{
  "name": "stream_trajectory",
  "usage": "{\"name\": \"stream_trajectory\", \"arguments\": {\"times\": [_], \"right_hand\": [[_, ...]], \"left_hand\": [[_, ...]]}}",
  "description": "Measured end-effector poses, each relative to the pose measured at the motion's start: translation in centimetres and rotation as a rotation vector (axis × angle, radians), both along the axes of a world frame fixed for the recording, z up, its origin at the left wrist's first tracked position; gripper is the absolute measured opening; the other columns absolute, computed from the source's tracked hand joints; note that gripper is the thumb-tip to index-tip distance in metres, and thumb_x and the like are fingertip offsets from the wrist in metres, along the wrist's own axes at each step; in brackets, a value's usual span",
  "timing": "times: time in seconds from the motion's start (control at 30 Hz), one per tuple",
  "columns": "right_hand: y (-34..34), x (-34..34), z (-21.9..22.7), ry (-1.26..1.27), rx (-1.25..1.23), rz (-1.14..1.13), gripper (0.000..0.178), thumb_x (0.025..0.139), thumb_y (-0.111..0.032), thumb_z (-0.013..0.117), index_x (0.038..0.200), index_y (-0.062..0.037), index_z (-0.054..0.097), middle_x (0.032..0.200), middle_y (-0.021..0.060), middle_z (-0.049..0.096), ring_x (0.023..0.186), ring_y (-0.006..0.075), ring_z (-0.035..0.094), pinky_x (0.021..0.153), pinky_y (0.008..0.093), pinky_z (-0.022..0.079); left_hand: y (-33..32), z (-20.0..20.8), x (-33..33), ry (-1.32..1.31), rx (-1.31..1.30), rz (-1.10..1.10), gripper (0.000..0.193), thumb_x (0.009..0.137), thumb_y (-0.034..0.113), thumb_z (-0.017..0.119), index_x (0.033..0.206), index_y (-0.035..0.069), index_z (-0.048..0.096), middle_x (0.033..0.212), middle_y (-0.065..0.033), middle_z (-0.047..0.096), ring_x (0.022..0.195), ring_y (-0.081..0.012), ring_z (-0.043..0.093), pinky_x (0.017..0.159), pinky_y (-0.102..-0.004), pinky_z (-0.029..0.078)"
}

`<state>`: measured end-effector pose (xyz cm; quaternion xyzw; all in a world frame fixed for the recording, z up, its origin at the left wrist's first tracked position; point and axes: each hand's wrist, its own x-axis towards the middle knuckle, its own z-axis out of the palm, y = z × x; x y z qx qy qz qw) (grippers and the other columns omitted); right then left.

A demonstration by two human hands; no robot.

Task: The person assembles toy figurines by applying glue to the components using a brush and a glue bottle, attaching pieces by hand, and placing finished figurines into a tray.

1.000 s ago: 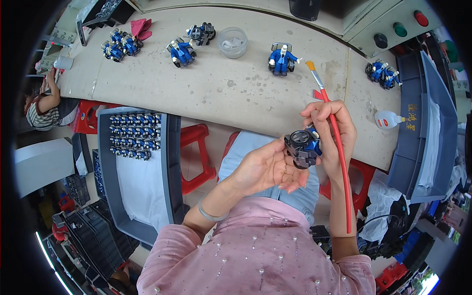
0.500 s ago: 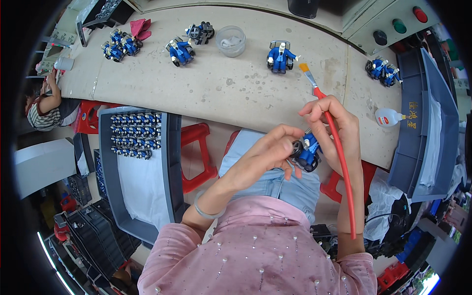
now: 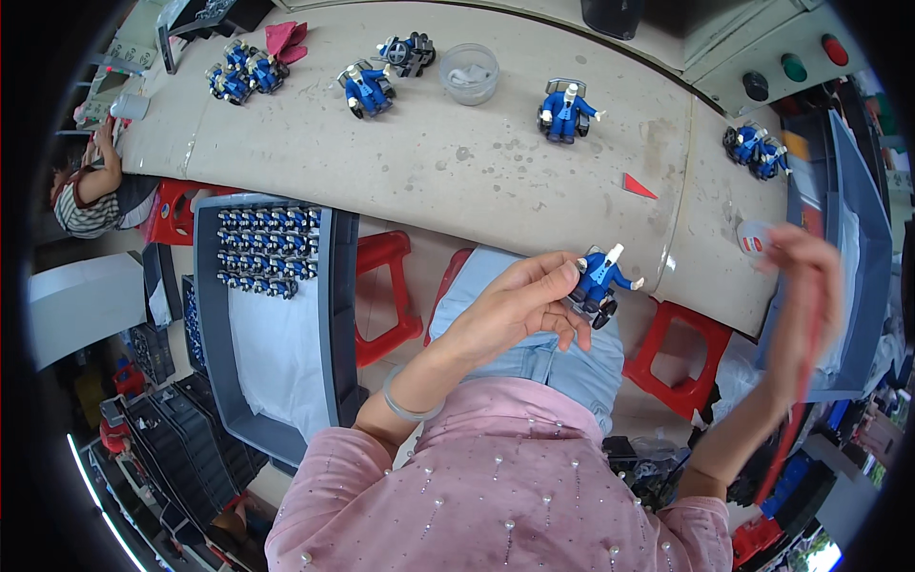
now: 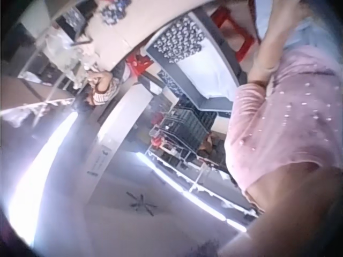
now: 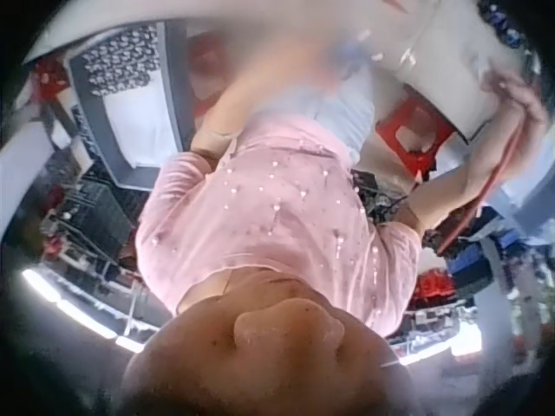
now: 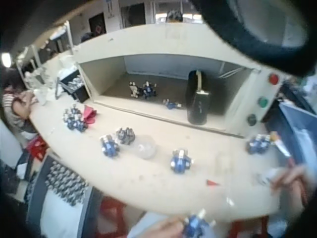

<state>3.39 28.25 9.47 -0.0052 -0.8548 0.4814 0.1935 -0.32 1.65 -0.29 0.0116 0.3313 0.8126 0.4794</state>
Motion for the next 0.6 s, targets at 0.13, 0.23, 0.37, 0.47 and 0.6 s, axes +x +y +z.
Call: {"name": "stream_trajectory", "arguments": {"times": [0.13, 0.23, 0.37, 0.47, 0.6], "right_hand": [[9.1, 4.1, 6.0, 0.019, 0.511, -0.211, 0.047, 0.101, -0.034, 0.031, 0.119, 0.0025, 0.054, 0.115, 0.0165, 0.060, 0.100, 0.0212, 0.059, 0.087, 0.0316, 0.046], [18.7, 3.9, 5.8, -0.098, 0.716, -0.334, 0.044, 0.101, -0.033, 0.035, 0.123, -0.0001, 0.054, 0.119, 0.0113, 0.059, 0.107, 0.0181, 0.055, 0.092, 0.0316, 0.042], [31.8, 3.3, -0.5, -0.261, 0.821, -0.330, 0.037, 0.101, -0.027, 0.041, 0.125, -0.0009, 0.053, 0.117, 0.0109, 0.059, 0.109, 0.0182, 0.053, 0.096, 0.0290, 0.039], [35.7, 2.8, -4.7, -0.238, 0.787, -0.258, 0.034, 0.099, -0.026, 0.045, 0.119, 0.0005, 0.055, 0.109, 0.0118, 0.060, 0.103, 0.0193, 0.055, 0.092, 0.0282, 0.041], [36.3, 2.0, -6.3, -0.201, 0.798, -0.249, 0.032, 0.098, -0.025, 0.047, 0.113, 0.0014, 0.057, 0.103, 0.0131, 0.061, 0.096, 0.0206, 0.058, 0.086, 0.0296, 0.044]], "left_hand": [[-0.4, -0.3, -0.4, -0.027, 0.138, 0.058, 0.039, 0.098, 0.025, 0.044, 0.126, -0.002, 0.042, 0.107, -0.0167, 0.060, 0.084, -0.0210, 0.064, 0.066, -0.0271, 0.051], [-1.5, -0.8, -0.6, 0.018, 0.219, 0.109, 0.048, 0.096, 0.029, 0.045, 0.131, -0.005, 0.039, 0.121, -0.0269, 0.052, 0.093, -0.0253, 0.061, 0.075, -0.0319, 0.048], [-3.1, -0.1, -1.2, 0.218, 0.034, 0.228, 0.049, 0.097, 0.032, 0.043, 0.129, -0.004, 0.038, 0.123, -0.0206, 0.052, 0.098, -0.0236, 0.058, 0.078, -0.0319, 0.046], [-4.1, 0.3, -1.0, 0.371, -0.096, 0.402, 0.039, 0.100, 0.031, 0.038, 0.125, 0.002, 0.044, 0.111, -0.0088, 0.057, 0.091, -0.0108, 0.052, 0.077, -0.0260, 0.043], [-5.4, 0.6, -0.9, 0.545, -0.275, 0.540, 0.047, 0.100, 0.042, 0.033, 0.123, 0.002, 0.043, 0.099, -0.0031, 0.053, 0.086, -0.0072, 0.043, 0.080, -0.0225, 0.037]]}}
